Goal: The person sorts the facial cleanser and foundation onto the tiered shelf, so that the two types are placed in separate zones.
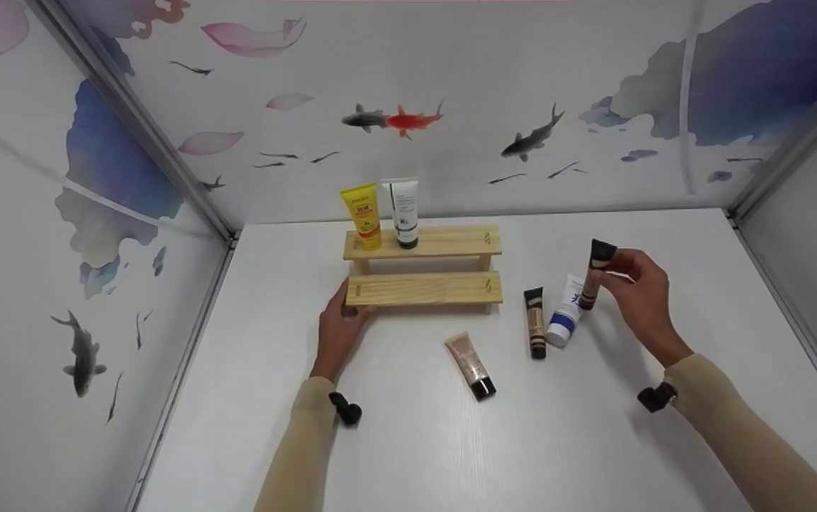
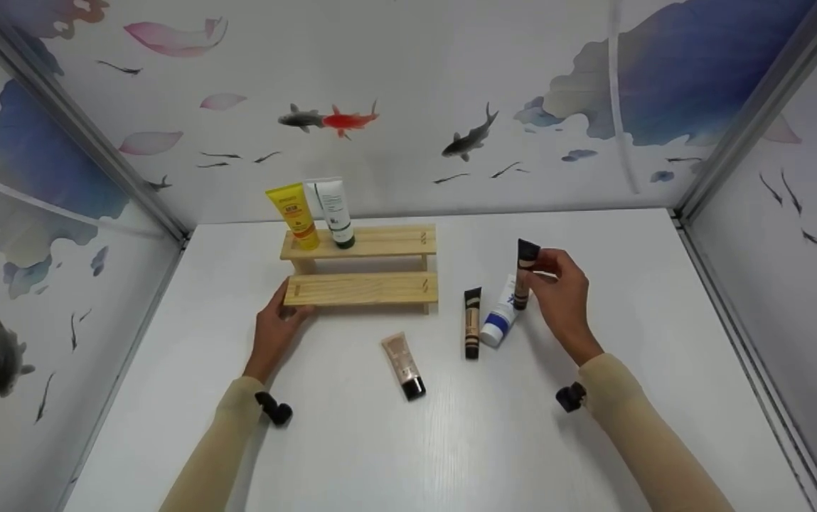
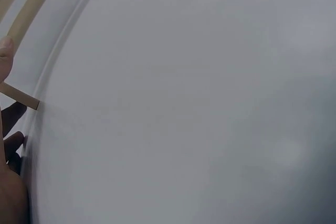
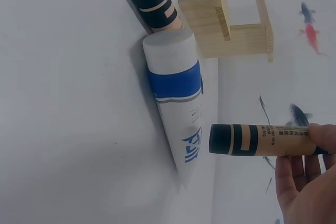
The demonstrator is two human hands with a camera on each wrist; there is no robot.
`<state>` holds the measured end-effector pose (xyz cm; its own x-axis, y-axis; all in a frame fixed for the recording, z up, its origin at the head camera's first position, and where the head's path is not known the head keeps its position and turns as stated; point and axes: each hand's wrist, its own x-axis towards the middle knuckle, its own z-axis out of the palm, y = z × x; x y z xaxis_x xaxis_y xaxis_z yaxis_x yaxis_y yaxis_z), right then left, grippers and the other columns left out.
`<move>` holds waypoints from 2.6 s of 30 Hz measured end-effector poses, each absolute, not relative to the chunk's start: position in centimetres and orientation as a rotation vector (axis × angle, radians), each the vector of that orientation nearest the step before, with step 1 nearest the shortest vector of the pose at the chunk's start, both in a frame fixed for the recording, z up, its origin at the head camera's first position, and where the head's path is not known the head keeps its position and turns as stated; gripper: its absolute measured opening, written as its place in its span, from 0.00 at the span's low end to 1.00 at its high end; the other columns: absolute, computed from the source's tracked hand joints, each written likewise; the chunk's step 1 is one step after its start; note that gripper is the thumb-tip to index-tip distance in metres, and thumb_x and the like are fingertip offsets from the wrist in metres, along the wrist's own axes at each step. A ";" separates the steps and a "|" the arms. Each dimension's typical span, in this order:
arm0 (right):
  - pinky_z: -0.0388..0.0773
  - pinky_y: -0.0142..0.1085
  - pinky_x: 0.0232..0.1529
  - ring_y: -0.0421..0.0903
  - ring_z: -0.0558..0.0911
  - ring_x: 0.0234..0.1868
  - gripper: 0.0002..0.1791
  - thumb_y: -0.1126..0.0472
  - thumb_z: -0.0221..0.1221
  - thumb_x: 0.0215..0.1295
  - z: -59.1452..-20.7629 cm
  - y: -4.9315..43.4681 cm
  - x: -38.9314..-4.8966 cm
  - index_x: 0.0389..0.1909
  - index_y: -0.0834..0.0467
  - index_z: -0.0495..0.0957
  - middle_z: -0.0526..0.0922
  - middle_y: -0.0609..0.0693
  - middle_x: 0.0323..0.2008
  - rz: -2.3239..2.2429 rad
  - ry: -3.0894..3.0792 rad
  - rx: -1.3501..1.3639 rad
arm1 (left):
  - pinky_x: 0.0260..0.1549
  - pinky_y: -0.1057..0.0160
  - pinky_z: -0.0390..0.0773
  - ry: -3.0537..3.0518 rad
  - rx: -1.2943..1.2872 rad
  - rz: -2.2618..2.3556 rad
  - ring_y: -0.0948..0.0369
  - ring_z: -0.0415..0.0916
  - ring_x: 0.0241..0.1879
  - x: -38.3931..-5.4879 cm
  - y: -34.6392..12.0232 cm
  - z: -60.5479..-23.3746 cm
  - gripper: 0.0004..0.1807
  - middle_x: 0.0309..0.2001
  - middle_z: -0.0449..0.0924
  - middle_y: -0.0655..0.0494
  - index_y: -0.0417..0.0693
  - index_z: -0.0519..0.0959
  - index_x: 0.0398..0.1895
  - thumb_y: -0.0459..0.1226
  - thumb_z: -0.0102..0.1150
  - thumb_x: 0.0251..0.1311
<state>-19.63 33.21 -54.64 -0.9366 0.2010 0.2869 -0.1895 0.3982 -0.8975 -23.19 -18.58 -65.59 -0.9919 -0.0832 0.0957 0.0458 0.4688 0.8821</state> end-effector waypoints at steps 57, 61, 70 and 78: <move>0.85 0.32 0.57 0.49 0.86 0.55 0.19 0.75 0.71 0.69 -53.7 19.9 -23.5 0.58 0.69 0.81 0.86 0.62 0.55 1.896 -2.216 0.374 | 0.78 0.48 0.67 -2.576 -0.001 -1.555 0.53 0.71 0.76 -23.1 -18.6 -65.7 0.51 0.82 0.69 0.49 0.49 0.59 0.89 0.56 0.72 0.72; 0.85 0.33 0.58 0.49 0.86 0.56 0.18 0.74 0.71 0.70 -53.9 19.0 -23.8 0.58 0.68 0.82 0.86 0.61 0.54 1.927 -2.201 0.399 | 0.76 0.48 0.69 -2.570 0.004 -1.561 0.53 0.73 0.73 -23.0 -18.5 -65.6 0.50 0.81 0.70 0.49 0.49 0.60 0.89 0.54 0.72 0.72; 0.85 0.33 0.58 0.51 0.86 0.55 0.18 0.75 0.72 0.69 -54.1 16.9 -24.4 0.58 0.67 0.82 0.86 0.61 0.54 1.962 -2.209 0.401 | 0.73 0.47 0.72 -2.557 0.010 -1.588 0.54 0.76 0.67 -23.0 -18.6 -65.7 0.51 0.80 0.72 0.50 0.50 0.60 0.89 0.55 0.74 0.70; 0.83 0.30 0.59 0.57 0.85 0.58 0.18 0.78 0.68 0.70 -53.8 14.7 -24.6 0.58 0.70 0.80 0.85 0.64 0.56 1.939 -2.273 0.378 | 0.71 0.47 0.73 -2.540 -0.007 -1.598 0.54 0.78 0.63 -23.1 -18.7 -65.8 0.52 0.78 0.74 0.49 0.49 0.60 0.89 0.55 0.74 0.70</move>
